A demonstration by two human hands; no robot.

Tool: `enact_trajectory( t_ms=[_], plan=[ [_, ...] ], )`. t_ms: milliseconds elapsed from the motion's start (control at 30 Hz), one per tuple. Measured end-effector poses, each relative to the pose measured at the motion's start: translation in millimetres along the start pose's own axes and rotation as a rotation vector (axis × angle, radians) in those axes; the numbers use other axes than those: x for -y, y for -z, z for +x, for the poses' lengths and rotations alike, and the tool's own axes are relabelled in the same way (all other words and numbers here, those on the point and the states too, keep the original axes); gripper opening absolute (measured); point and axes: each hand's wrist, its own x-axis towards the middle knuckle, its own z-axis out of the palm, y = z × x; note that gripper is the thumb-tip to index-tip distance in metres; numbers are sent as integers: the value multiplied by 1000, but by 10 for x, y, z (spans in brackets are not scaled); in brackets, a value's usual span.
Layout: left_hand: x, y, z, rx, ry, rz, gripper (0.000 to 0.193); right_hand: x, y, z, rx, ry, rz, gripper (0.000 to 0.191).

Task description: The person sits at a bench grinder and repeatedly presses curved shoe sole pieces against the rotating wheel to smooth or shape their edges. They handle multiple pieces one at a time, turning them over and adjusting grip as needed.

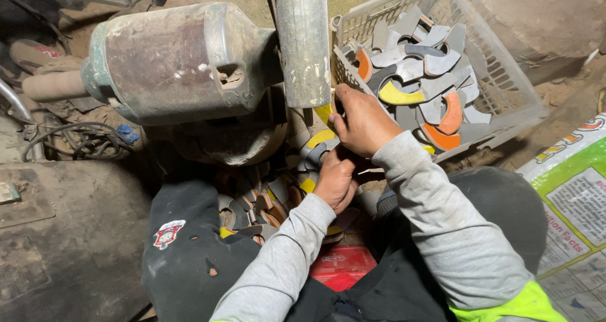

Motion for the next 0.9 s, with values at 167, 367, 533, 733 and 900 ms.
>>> enact_trajectory(
  t_ms=[167, 367, 533, 733, 900],
  plan=[
    [-109, -3, -51, -20, 34, 2, 35, -9, -52, -13, -24, -36, 27, 31],
    [-251, -39, -115, -11, 9, 22, 41, 6, -134, -13, -77, -102, 82, 35],
    [-333, -14, -164, 0, 11, 53, 48, 12, -206, -5, -128, -159, 132, 39],
    [-325, 136, -142, -22, 35, 50, 50, 18, -281, 12, -191, -196, 209, 31],
    [-319, 250, -123, -10, 4, 43, 42, 12, -343, 65, -232, -251, 240, 28]
  ],
)
